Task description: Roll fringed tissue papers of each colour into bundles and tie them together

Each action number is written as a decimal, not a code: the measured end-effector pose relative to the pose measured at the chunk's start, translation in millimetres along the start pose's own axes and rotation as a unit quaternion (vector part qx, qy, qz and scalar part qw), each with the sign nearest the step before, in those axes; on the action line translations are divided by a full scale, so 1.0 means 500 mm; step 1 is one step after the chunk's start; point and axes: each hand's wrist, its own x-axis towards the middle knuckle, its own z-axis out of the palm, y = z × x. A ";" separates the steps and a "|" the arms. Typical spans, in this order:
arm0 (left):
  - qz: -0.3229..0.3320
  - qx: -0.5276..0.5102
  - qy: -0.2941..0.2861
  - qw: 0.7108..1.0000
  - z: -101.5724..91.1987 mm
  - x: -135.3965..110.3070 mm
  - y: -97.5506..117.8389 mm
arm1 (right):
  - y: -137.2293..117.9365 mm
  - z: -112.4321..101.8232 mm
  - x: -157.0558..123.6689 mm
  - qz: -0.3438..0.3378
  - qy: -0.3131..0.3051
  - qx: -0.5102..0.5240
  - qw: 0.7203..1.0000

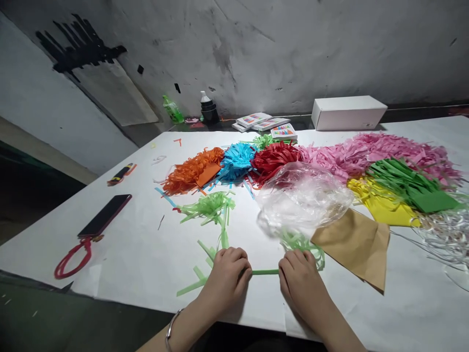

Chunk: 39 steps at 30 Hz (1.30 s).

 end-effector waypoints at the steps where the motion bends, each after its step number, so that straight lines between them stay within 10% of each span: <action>1: -0.003 0.023 -0.003 1.000 0.000 0.002 0.004 | -0.002 0.001 0.002 0.008 0.003 -0.007 1.000; 6: 0.006 0.104 0.006 0.995 0.003 0.008 0.014 | -0.011 0.002 0.014 0.016 0.024 -0.004 1.000; 13: 0.159 0.180 0.012 0.971 0.039 0.006 0.035 | -0.021 0.005 0.013 -0.144 0.035 -0.007 0.989; 25: 0.075 -0.111 -0.077 0.988 0.003 0.066 -0.009 | -0.030 0.007 0.039 -0.170 0.066 -0.059 0.982; 27: 0.019 -0.248 -0.131 0.960 -0.013 0.063 -0.007 | -0.029 -0.007 0.033 -0.169 0.089 -0.046 0.980; 33: -0.135 -0.630 -0.232 0.729 -0.036 0.059 0.030 | -0.044 -0.073 0.035 -0.101 0.196 0.124 0.967; 39: -0.079 -0.628 -0.108 0.767 -0.045 0.067 0.084 | -0.056 -0.084 0.030 0.060 0.185 0.343 0.919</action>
